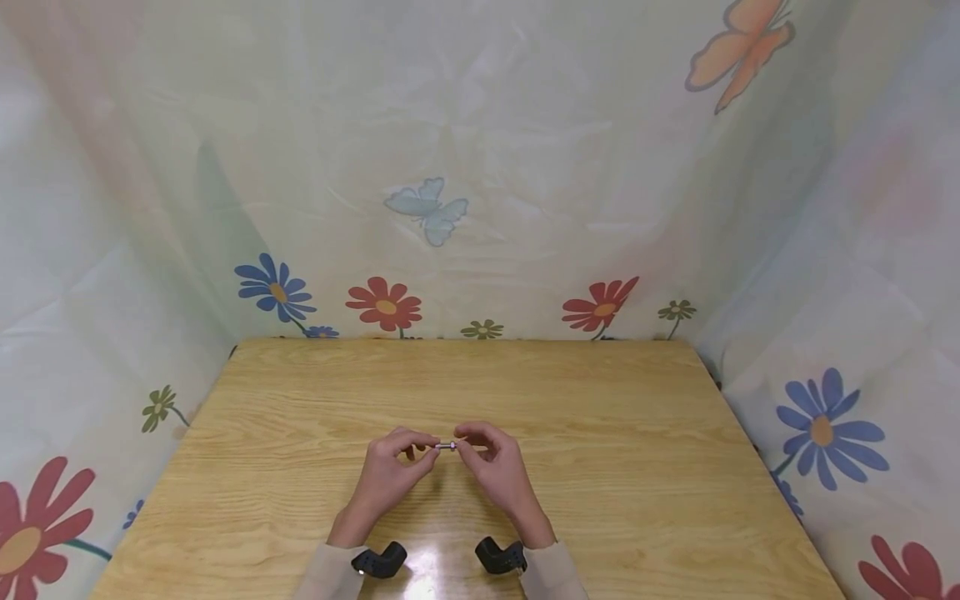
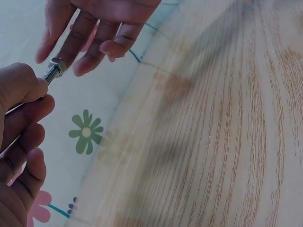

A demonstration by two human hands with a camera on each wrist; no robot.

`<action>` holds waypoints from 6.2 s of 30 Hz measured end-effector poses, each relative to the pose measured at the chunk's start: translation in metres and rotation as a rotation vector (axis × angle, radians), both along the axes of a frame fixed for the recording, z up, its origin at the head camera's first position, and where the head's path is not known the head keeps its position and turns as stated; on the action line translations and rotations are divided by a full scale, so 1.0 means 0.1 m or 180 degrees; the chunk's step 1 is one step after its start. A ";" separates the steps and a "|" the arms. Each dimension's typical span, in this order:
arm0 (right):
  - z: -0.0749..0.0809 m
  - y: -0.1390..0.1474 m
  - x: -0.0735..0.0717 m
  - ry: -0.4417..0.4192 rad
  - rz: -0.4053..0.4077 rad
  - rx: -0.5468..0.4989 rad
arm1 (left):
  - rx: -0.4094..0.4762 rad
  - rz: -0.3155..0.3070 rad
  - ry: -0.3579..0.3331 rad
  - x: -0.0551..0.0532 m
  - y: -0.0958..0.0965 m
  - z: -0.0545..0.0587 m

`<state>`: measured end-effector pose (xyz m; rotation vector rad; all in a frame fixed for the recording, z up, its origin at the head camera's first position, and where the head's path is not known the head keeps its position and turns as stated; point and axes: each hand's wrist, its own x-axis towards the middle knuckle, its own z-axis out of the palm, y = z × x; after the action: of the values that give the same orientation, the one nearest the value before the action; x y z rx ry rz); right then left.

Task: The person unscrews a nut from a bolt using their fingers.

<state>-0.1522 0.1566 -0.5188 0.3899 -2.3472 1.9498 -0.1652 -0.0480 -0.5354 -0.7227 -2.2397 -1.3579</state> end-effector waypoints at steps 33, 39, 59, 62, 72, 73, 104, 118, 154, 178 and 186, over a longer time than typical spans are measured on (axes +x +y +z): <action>0.00 -0.01 0.04 -0.0383 -0.0093 0.0268 | -0.0010 -0.0098 -0.0124 0.02 -0.01 0.04; 0.00 0.00 0.06 -0.0328 -0.0099 0.0208 | 0.0000 -0.0106 -0.0145 0.03 0.00 0.04; 0.02 -0.03 0.03 -0.0390 -0.0208 0.0025 | 0.0023 0.0004 0.0009 0.00 0.00 0.00; 0.02 -0.03 0.02 -0.0532 -0.0273 0.0065 | 0.0037 0.0012 0.0017 0.00 0.00 0.00; -0.03 -0.04 0.01 -0.0642 -0.0178 0.0243 | 0.0058 -0.0007 -0.0047 0.01 0.00 0.01; -0.03 -0.04 0.01 -0.0630 -0.0160 0.0251 | 0.0054 -0.0011 -0.0059 0.01 0.00 0.02; 0.01 -0.01 0.00 -0.0017 0.0023 -0.0027 | 0.0015 -0.0037 -0.0001 -0.03 -0.01 0.01; 0.01 -0.05 0.00 -0.0618 -0.0173 0.0155 | 0.0018 -0.0020 0.0014 -0.02 -0.03 0.05; 0.02 -0.01 0.01 -0.0164 -0.0004 0.0076 | 0.0076 -0.0020 0.0040 -0.01 0.00 0.05; -0.01 -0.06 0.00 -0.0596 -0.0134 0.0151 | 0.0090 0.0006 0.0226 -0.03 0.00 0.04; -0.01 -0.03 0.00 -0.0486 0.0010 0.0189 | 0.0077 -0.0003 0.0164 -0.01 0.00 0.04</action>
<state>-0.1524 0.1533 -0.5195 0.2568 -2.5026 1.9812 -0.1666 -0.0476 -0.5312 -0.7420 -2.1797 -1.3492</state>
